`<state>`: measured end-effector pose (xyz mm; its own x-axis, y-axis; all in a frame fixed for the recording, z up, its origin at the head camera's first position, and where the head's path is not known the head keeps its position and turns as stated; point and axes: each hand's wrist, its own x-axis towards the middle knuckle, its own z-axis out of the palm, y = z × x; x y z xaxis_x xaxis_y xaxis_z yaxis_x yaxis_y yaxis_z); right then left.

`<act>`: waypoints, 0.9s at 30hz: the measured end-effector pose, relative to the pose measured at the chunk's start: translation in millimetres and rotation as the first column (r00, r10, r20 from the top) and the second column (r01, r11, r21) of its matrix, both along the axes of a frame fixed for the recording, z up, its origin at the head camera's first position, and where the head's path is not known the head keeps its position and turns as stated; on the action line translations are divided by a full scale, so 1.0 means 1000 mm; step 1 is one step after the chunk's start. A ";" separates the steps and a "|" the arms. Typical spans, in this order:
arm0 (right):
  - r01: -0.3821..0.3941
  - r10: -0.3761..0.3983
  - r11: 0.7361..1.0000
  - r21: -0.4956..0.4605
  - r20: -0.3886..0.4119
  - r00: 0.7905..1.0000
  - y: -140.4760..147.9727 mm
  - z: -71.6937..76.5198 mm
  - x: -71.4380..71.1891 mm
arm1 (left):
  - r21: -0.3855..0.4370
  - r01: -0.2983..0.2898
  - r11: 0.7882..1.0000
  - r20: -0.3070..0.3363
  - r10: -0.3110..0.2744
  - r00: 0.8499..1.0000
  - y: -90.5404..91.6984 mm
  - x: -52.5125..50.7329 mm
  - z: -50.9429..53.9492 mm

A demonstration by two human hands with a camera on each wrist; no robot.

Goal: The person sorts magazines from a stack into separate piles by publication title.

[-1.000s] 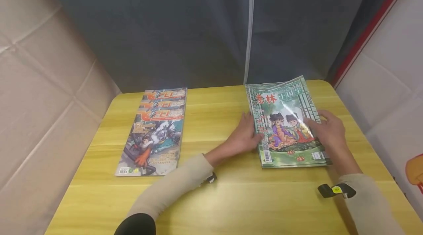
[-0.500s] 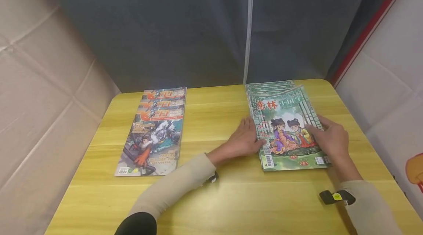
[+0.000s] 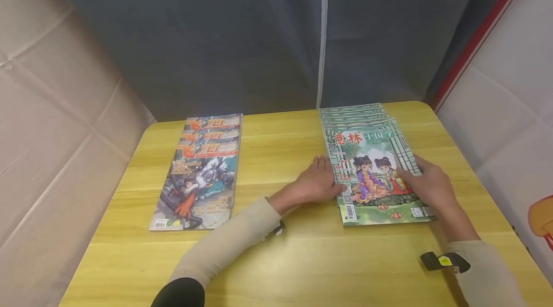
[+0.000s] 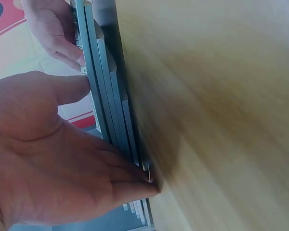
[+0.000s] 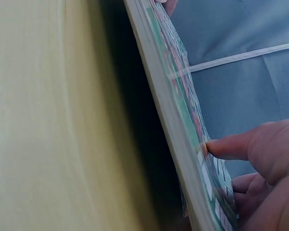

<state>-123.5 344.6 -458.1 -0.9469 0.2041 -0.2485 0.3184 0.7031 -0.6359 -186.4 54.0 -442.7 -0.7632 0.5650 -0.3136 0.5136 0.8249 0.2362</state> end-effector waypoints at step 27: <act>-0.078 0.075 0.997 -0.015 -0.144 0.987 -0.036 0.017 -0.042 | 0.081 -0.154 0.985 -0.115 0.163 0.980 -0.056 -0.052 -0.001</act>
